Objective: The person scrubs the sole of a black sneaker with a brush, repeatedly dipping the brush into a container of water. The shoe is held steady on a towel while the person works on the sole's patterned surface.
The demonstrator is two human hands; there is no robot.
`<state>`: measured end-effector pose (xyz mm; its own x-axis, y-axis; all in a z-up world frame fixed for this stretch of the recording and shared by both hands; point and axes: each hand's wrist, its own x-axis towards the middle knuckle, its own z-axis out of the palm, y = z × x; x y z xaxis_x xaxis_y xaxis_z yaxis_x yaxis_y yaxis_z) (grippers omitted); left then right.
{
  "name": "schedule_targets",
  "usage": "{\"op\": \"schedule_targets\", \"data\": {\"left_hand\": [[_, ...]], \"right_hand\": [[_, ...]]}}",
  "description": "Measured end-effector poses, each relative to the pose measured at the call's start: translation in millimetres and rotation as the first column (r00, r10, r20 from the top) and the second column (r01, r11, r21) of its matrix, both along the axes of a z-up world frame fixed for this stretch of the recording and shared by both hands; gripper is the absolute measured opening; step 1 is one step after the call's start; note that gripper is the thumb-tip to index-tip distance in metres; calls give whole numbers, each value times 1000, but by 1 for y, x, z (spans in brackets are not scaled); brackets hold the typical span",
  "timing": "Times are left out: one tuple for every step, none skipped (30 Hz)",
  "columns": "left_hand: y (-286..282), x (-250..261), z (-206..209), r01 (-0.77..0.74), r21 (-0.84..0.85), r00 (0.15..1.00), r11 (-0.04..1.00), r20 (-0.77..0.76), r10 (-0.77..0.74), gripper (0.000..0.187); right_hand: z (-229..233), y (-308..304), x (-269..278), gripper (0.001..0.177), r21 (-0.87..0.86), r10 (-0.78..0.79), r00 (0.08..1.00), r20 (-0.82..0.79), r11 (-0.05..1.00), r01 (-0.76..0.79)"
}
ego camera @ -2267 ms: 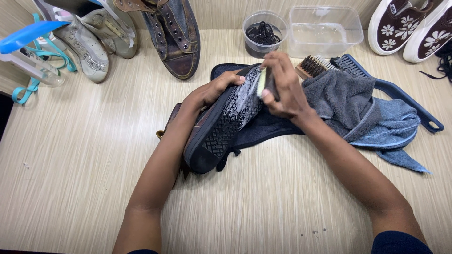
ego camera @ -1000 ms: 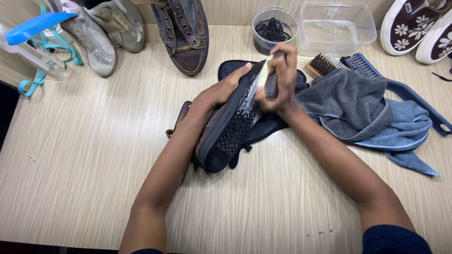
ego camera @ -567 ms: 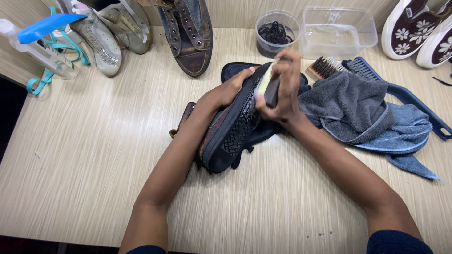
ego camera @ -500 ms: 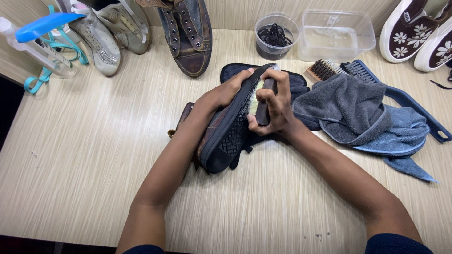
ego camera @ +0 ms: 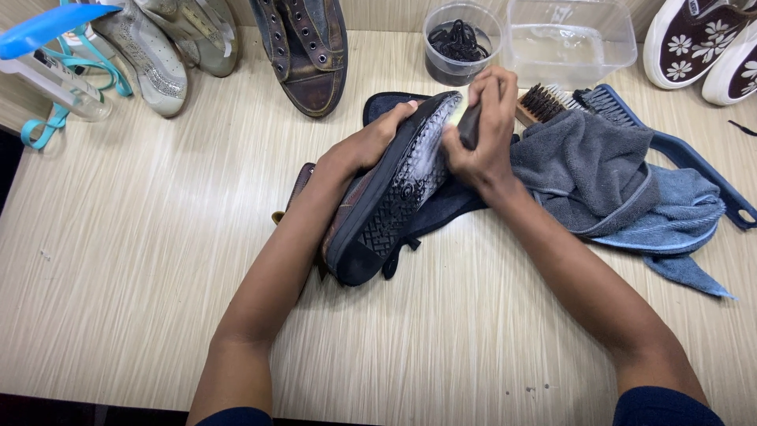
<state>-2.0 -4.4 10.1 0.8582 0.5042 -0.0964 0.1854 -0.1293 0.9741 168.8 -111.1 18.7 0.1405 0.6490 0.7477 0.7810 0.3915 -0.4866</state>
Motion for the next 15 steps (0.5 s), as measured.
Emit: {"op": "schedule_targets", "data": {"left_hand": [[0,0,-1,1,3,1000,1000,2,-1,56],[-1,0,-2,-1,19,1000,1000,-19,2,60],[-2,-1,-4,-4,35,999,999,-40,5,66],[-4,-1,-4,-3,24,999,1000,-44,4,66],[-6,-1,-3,-15,24,999,1000,-34,16,68],[-4,1,0,-23,34,999,999,-21,24,69],[-7,1,-1,-18,34,1000,999,-21,19,69],[-7,1,0,-10,77,999,997,-36,13,69],[-7,1,2,-2,120,999,993,-51,8,69],[-5,2,0,6,131,999,991,-38,-1,69],[-3,3,-2,19,116,999,993,45,-24,61],[-4,-1,-7,36,89,992,995,114,-46,55],[-4,0,-13,43,89,992,995,114,-53,55],[-4,-1,-18,51,248,990,967,113,-81,50],[-3,-3,-23,58,401,988,914,108,-109,48]], "right_hand": [[0,-12,-8,36,3,-1,1000,2,1000,1],[-1,-23,-16,39,36,186,975,124,981,-192],[-3,-34,-23,42,44,358,900,248,924,-380],[-4,-20,-20,42,36,360,901,241,925,-379],[-6,-7,-16,42,129,238,959,156,957,-259],[-6,10,-11,44,218,110,992,65,968,-122],[-3,3,-16,44,218,105,992,65,969,-117],[3,0,-21,39,209,73,996,46,975,-81],[9,-4,-25,35,200,40,999,27,979,-45],[-3,-9,-27,35,211,31,999,40,977,-39],[-14,-14,-27,39,224,162,978,133,956,-189],[-30,-23,-33,46,214,290,933,212,918,-334],[-28,-8,-20,46,214,283,935,212,921,-327],[-28,6,-8,43,252,233,961,151,931,-266],[-28,20,3,41,286,184,979,87,937,-202]]}}
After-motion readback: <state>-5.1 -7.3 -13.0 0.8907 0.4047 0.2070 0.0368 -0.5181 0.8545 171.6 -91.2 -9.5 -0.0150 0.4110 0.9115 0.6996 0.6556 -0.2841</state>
